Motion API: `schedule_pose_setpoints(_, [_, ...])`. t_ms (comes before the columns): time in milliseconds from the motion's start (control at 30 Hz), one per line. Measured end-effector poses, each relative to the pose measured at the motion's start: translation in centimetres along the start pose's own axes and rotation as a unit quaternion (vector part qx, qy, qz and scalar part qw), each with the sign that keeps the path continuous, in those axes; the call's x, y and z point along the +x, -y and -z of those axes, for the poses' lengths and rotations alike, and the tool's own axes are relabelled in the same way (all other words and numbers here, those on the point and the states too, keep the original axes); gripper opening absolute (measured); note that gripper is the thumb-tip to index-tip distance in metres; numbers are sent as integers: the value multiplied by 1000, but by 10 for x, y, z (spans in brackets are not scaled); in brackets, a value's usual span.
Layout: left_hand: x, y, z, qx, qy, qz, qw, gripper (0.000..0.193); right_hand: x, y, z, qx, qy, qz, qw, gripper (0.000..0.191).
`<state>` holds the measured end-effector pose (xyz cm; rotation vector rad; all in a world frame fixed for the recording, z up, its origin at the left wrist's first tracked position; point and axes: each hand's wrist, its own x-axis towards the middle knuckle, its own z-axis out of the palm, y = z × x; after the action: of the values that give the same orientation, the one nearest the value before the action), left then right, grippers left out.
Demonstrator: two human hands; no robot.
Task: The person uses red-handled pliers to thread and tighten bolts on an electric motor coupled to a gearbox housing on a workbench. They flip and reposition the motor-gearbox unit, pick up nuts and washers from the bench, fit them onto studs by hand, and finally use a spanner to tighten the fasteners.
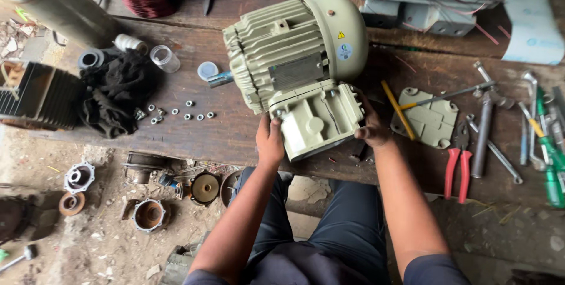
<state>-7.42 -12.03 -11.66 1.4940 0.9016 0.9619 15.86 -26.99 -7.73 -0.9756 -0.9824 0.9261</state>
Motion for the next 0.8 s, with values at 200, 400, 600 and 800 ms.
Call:
schedule_pose_setpoints(200, [9, 42, -6, -47, 37, -48, 997, 59, 28, 20, -11, -42, 11, 7, 999, 119])
schedule_pose_setpoints(400, [13, 44, -5, -56, 38, -39, 997, 66, 35, 35, -25, -164, -20, 101, 981, 99])
schedule_pose_setpoints(600, [16, 41, -8, -87, 34, -34, 995, 65, 38, 44, -31, -209, -18, 96, 973, 91])
schedule_pose_setpoints(800, [17, 43, -10, -186, 56, 1, 981, 69, 43, 56, -30, -213, 24, 79, 974, 99])
